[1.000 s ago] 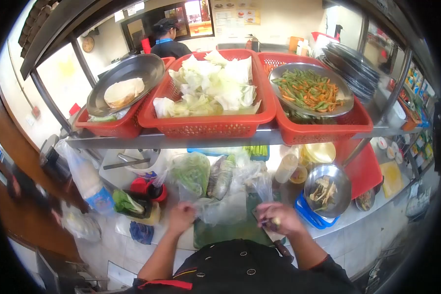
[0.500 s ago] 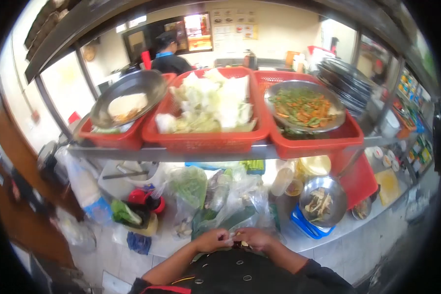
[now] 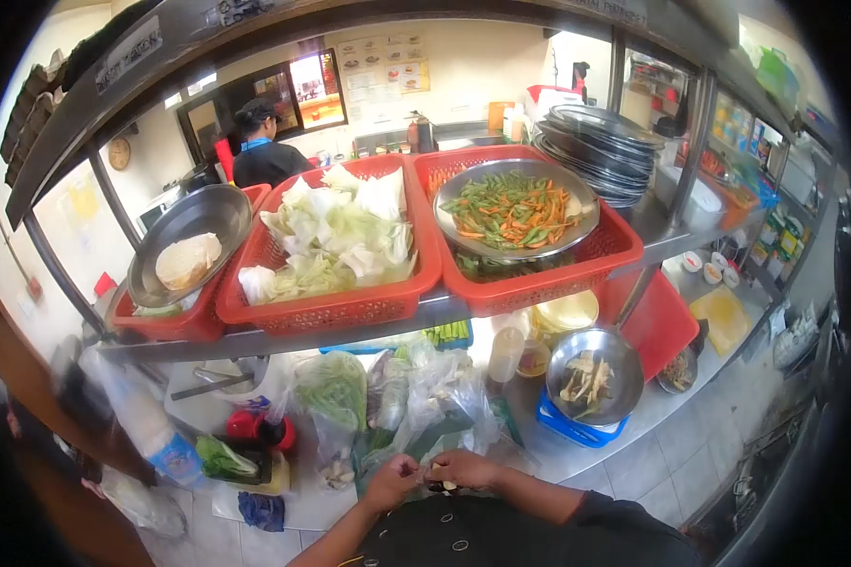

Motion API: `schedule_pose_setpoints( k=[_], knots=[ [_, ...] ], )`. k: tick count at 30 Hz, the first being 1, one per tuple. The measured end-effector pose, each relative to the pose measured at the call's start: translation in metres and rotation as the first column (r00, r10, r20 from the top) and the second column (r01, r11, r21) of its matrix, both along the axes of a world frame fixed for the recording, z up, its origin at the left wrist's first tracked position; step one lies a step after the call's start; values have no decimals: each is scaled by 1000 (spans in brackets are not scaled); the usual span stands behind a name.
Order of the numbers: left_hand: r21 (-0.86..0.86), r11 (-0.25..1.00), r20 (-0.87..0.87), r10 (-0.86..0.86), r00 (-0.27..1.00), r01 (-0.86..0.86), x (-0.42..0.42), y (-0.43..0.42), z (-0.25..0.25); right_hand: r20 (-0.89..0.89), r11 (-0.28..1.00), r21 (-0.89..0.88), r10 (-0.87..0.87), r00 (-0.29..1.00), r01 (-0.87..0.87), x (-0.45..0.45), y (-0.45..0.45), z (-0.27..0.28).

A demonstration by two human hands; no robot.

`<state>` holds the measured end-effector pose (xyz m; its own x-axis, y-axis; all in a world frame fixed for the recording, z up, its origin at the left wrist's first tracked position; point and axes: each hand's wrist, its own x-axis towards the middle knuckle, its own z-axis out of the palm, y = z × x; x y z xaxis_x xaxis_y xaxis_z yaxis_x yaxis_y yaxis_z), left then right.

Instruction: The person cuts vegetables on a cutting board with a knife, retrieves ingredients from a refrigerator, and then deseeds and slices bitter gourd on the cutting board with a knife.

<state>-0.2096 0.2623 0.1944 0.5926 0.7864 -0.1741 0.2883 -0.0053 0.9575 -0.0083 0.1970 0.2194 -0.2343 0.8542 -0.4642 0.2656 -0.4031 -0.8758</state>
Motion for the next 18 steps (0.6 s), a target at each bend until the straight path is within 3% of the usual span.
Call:
schedule_pose_setpoints(
  k=[2,3,5,6,8,9,11,12,13,14,15,17,18],
  knots=[
    [-254,964,129,-43,991,75,2,1,-6,10,999,51,-19,1000,19,3,-2,1],
    [-253,965,131,-42,991,74,-1,6,-6,16,994,103,-43,999,41,6,-4,2],
    [29,991,-111,-126,986,130,-12,20,3,109,995,98,-45,993,35,14,-2,7],
    [22,991,-113,-128,985,131,-17,27,8,200,996,89,-45,979,28,16,-4,8],
    [147,979,-510,-47,859,141,-23,37,18,189,991,128,-73,979,49,18,-5,-4],
    [140,982,-508,-41,860,130,-23,36,21,178,982,175,-100,979,68,18,-5,-9],
    [124,990,-312,104,944,-68,-23,33,24,234,978,202,-103,967,55,10,-5,9],
    [122,989,-309,121,943,-87,-22,32,14,285,970,238,-123,951,54,6,-2,15],
    [-143,965,-20,218,976,-219,-19,33,-6,286,971,237,-106,952,37,3,0,11],
    [-418,874,238,369,899,-248,-14,30,-8,328,930,366,-163,930,33,0,2,2],
    [-421,871,238,378,895,-256,-12,26,-11,359,872,489,-227,905,25,-2,2,-7],
    [-637,770,452,407,794,-32,-3,17,7,408,821,572,-285,867,1,-4,5,-24],
    [-638,770,453,408,792,-32,-3,17,7,444,759,650,-354,823,-24,-3,6,-31]
  ],
)
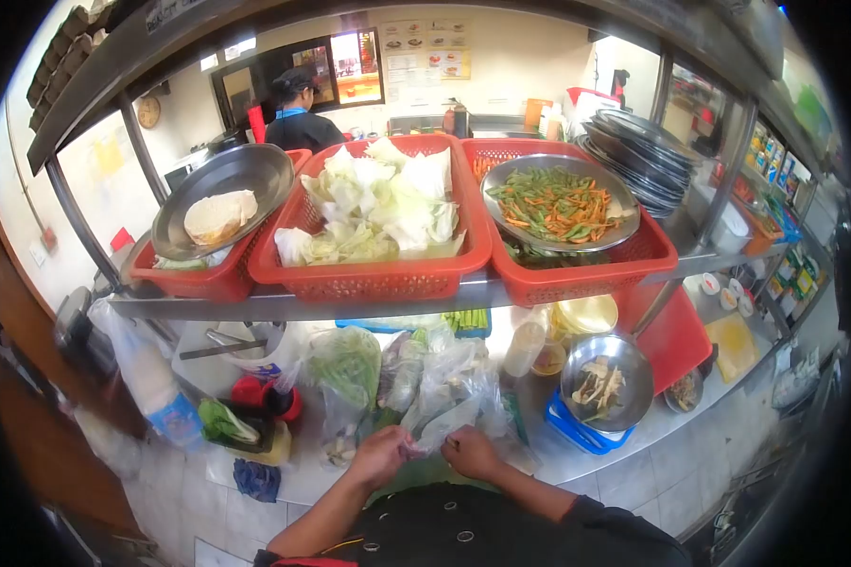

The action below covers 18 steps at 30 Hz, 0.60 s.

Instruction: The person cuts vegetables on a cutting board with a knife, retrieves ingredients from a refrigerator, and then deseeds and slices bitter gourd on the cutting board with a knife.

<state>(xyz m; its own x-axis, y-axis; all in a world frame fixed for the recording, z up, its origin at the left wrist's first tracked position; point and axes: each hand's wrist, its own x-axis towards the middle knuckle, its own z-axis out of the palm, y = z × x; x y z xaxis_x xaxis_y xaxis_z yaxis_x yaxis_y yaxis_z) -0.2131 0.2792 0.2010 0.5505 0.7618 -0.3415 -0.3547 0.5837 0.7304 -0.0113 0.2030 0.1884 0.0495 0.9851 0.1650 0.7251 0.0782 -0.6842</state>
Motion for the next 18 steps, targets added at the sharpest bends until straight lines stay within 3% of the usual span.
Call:
schedule_pose_setpoints(
  k=[2,3,4,5,6,7,9,11,12,13,14,16,18],
  knots=[
    [338,919,-447,-34,894,204,-3,0,3,7,999,-1,-41,999,41,-1,1,-2],
    [332,921,-449,-36,893,205,-5,0,4,12,997,-4,-83,997,83,-3,0,-3],
    [444,873,-573,106,813,200,-6,-2,13,11,997,-10,-81,997,81,-2,-2,-1],
    [548,808,-659,258,707,216,-8,-2,18,-137,993,-106,-59,989,44,1,-3,1],
    [545,810,-660,256,706,216,-10,-1,14,-282,981,-193,-50,958,-5,3,-3,5],
    [461,863,-648,168,743,206,-13,2,8,-283,981,-196,-51,958,-6,3,-4,12],
    [371,906,-623,80,778,204,-19,7,-7,-573,863,-499,-262,777,-77,3,-7,25],
    [63,950,-328,-270,905,306,-21,8,-10,-629,858,-500,-267,730,-117,6,-7,24],
    [63,945,-333,-283,900,321,-22,9,-11,-681,853,-498,-275,679,-155,8,-7,23],
    [333,793,-564,-266,782,510,-20,7,2,-685,858,-495,-289,668,-136,9,-7,23],
    [499,519,-746,-151,649,694,-16,6,9,-691,854,-501,-296,660,-141,10,-7,22],
    [479,453,-790,-153,594,752,-19,10,3,-701,854,-504,-319,638,-127,12,-8,22],
    [458,399,-827,-136,546,794,-20,11,0,-579,847,-515,-229,783,-133,15,-7,23]
  ],
)
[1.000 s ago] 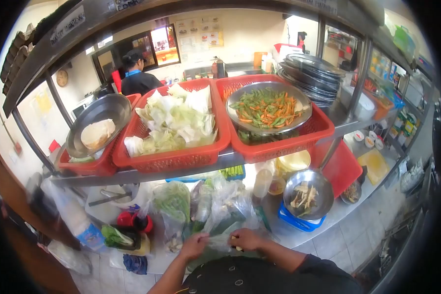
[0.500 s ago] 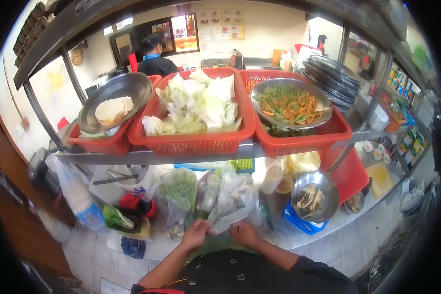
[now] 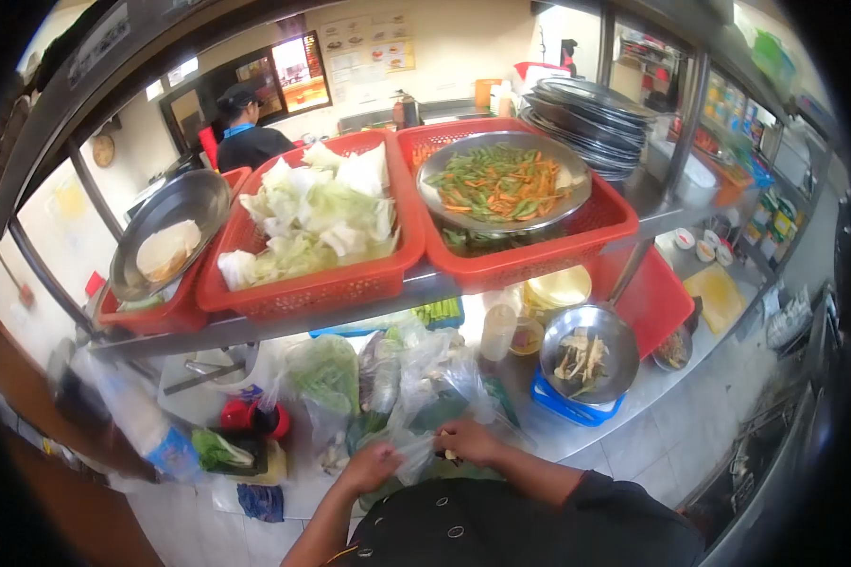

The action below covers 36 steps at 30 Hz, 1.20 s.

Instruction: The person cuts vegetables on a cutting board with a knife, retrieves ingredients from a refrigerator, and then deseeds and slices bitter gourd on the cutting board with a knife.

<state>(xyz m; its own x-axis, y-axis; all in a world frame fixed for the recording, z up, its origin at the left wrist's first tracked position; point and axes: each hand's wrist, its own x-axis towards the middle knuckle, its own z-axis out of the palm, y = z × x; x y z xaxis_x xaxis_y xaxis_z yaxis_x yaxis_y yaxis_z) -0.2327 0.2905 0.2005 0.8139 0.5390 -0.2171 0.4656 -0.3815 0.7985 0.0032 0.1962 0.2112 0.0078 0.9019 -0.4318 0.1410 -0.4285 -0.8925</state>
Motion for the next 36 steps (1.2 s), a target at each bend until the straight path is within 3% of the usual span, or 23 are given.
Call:
schedule_pose_setpoints(
  k=[2,5,7,9,11,12,14,15,16,18,21,24,28,30,32,36],
  knots=[
    [115,947,-114,312,943,-299,2,-7,15,0,1000,9,-26,1000,26,2,-2,0],
    [216,868,22,453,891,-447,0,-9,-1,-53,993,47,-105,993,107,4,-9,32],
    [201,879,9,439,898,-432,6,-14,6,-106,983,63,-163,981,170,4,-10,49],
    [173,887,-8,436,900,-428,17,-23,10,-396,989,126,-22,918,78,-4,-9,52],
    [278,905,233,262,936,-322,28,-30,5,-446,999,39,28,895,-11,-16,-3,48],
    [263,896,235,299,925,-357,31,-35,1,-497,995,-36,60,865,-90,-21,0,43],
    [-54,901,310,424,851,-429,36,-36,-1,-579,981,-70,106,808,-179,-23,15,22],
    [-75,881,319,465,826,-467,37,-31,0,-659,969,-98,109,744,-229,-22,21,12],
    [-111,868,343,490,801,-483,35,-31,1,-650,955,-128,122,750,-266,-24,26,9],
    [-184,838,339,545,767,-514,25,-43,-10,-671,973,-152,29,741,-175,-38,29,8],
    [-149,789,389,600,698,-596,16,-42,-24,-574,964,-244,-55,817,-107,-48,28,17],
    [-116,787,421,591,688,-606,11,-42,-28,-597,953,-177,96,797,-247,-53,34,-1],
    [-250,776,370,629,683,-579,13,-47,-15,-515,930,-281,61,855,-236,-61,49,-19],
    [-289,737,342,676,653,-612,14,-48,-14,-574,942,-315,-91,814,-116,-60,57,-25],
    [-86,731,425,641,639,-677,14,-45,-21,-604,942,-328,-152,782,-70,-60,60,-18],
    [22,730,429,610,666,-683,15,-46,-20,-664,939,-342,-255,703,17,-60,63,-24]
  ],
)
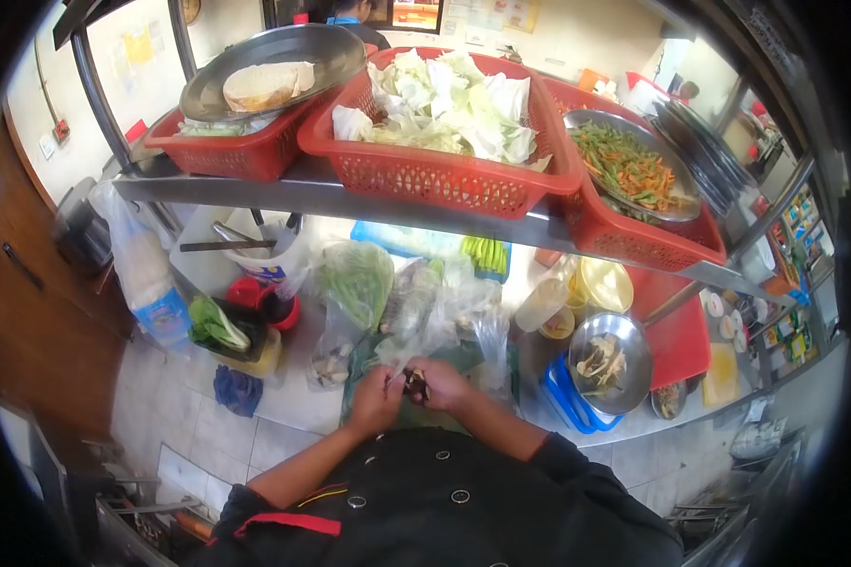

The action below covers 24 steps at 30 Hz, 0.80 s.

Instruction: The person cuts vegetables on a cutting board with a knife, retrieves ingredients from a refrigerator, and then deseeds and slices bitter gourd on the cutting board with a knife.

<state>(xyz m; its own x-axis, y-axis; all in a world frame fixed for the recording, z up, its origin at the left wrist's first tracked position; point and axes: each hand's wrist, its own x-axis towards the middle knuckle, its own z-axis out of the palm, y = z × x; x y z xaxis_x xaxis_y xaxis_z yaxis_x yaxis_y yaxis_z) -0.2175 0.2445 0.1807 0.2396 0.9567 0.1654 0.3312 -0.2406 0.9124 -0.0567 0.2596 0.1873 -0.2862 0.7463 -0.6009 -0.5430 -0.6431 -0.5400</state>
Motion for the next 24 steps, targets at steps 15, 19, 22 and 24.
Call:
schedule_pose_setpoints(
  k=[15,19,22,24],
  knots=[
    [265,961,-152,-37,988,76,17,6,37,-240,947,101,-274,931,304,2,14,-25],
    [115,989,-98,-77,992,88,22,12,41,-348,954,77,-247,904,290,4,11,-13],
    [173,977,-84,-114,990,128,26,13,51,-383,960,102,-205,901,262,7,10,-2],
    [207,967,-88,-131,987,147,27,11,55,-469,965,218,-29,883,147,10,14,-4]
  ],
)
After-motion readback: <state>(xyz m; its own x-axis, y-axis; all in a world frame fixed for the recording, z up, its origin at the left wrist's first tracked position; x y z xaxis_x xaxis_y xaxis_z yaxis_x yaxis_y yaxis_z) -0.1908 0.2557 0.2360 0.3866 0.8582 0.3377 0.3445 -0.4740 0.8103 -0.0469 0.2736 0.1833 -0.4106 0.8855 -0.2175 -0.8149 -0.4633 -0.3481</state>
